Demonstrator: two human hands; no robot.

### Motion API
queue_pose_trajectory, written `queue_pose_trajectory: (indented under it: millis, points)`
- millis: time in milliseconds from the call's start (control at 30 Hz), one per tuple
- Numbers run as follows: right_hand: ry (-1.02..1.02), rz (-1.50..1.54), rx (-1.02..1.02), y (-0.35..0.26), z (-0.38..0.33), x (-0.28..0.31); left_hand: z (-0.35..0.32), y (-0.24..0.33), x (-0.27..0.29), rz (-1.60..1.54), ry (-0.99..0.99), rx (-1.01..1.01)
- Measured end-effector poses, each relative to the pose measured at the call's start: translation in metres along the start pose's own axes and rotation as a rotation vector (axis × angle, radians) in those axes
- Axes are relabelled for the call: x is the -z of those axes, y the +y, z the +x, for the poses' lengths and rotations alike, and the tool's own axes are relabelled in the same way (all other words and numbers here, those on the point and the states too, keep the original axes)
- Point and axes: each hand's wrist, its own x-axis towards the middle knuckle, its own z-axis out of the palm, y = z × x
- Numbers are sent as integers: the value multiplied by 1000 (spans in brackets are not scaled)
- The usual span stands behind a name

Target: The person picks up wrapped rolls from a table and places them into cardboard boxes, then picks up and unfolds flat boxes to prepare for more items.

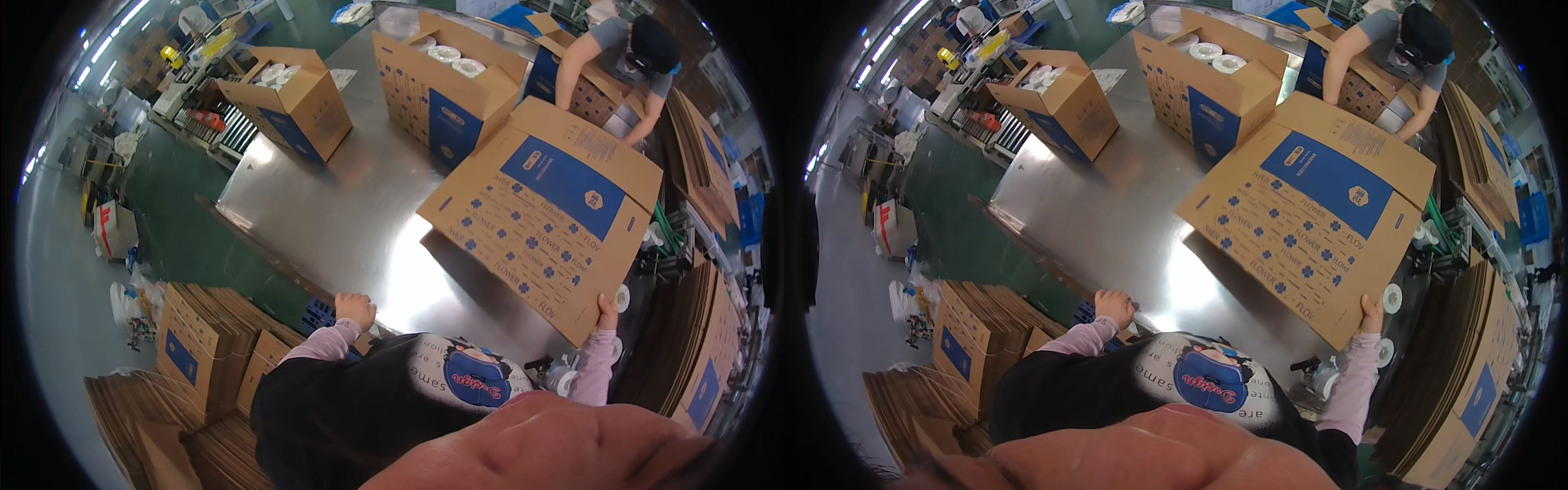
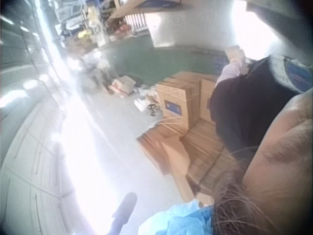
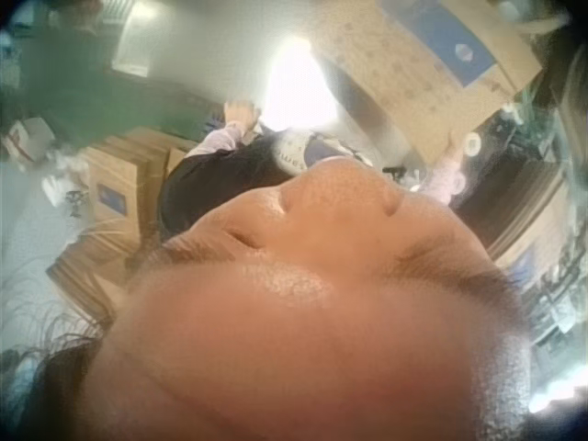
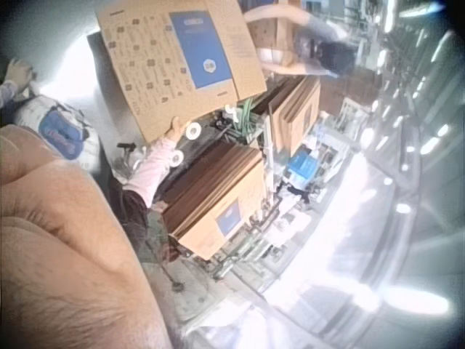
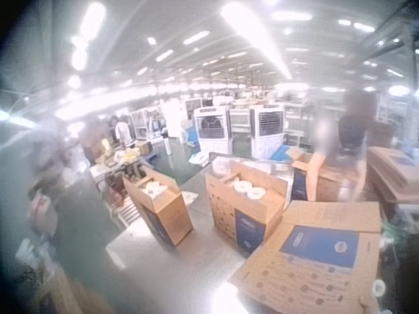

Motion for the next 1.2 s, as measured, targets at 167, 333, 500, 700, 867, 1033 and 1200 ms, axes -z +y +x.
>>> queue_pose_trajectory:
  millis: [167,333,500,700,867,1033,1200]
  points:
    - [-30,29,-91,49,71,-50,-4,2,0,-19,21,4]
    - [-182,-14,-84,107,152,-169,-5,3,3,-17,17,16]
    - [-280,-132,-131,150,207,-286,0,5,5,-40,-4,7]
    - [-454,-283,-204,124,142,-334,-9,-7,-6,-70,143,-18]
    - [-602,-746,12,20,90,-252,-2,1,-4,-88,-47,44]
    - [-676,-942,17,-121,-28,-257,45,-14,7,-613,-34,298]
    - [-849,-1183,-50,-163,-122,-273,151,44,138,-1256,580,-87]
